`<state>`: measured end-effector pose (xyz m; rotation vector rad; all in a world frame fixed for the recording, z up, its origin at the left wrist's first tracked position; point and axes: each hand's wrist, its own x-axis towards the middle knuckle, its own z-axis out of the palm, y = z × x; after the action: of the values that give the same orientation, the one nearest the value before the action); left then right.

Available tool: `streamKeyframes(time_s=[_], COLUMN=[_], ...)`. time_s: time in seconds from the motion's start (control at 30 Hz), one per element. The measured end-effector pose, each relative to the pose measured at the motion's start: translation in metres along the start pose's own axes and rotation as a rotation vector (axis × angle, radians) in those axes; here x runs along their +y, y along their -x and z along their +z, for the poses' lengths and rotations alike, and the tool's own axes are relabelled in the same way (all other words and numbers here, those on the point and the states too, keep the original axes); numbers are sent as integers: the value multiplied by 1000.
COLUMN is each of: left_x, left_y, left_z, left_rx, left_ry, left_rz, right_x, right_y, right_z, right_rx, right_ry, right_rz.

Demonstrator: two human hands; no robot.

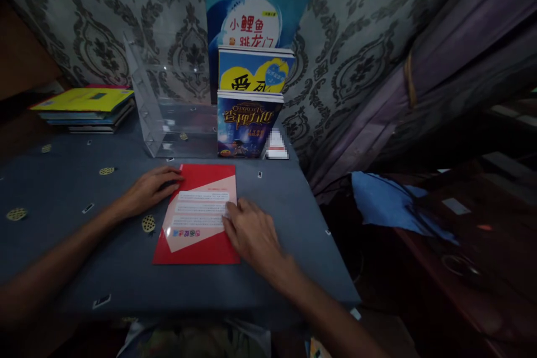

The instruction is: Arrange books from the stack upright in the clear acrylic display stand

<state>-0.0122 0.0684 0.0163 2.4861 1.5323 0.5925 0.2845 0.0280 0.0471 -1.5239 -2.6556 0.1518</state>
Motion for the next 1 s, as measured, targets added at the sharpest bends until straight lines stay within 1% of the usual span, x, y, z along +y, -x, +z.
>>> streamKeyframes(time_s=[0.07,0.1,0.17,0.27,0.33,0.4,0.5,0.6,0.67,0.73,0.8,0.9,1.0], left_x=[6,9,13,14,13,12,12,14,16,19,22,25,24], left_y=[-3,-4,-4,-3,-1,0,0,0,0,0,-2,-7,-17], left_z=[4,6,13,21,23,24,23,22,22,21,19,14,8], left_rx=[3,9,33,69,84,93,93,86,76,58,27,-38,-98], left_ry=[-33,-57,-106,-141,-149,-162,-186,-193,-202,-219,-239,-276,-310], left_rz=[-39,-56,-76,-68,-56,-46,-39,-39,-46,-56,-63,-71,-79], right_x=[-4,-7,-14,-23,-24,-21,-6,16,29,38,43,42,41], right_y=[-14,-23,-44,-76,-93,-102,-104,-100,-97,-95,-92,-87,-77], right_z=[-5,-6,-1,15,26,34,38,38,38,38,37,35,34], right_rx=[20,34,44,40,32,29,35,42,64,96,120,157,217], right_ry=[14,-4,-82,-184,-224,-241,-247,-243,-252,-262,-262,-273,-347], right_rz=[0,-34,-164,-319,-332,-321,-284,-185,-132,-118,-121,-116,-112])
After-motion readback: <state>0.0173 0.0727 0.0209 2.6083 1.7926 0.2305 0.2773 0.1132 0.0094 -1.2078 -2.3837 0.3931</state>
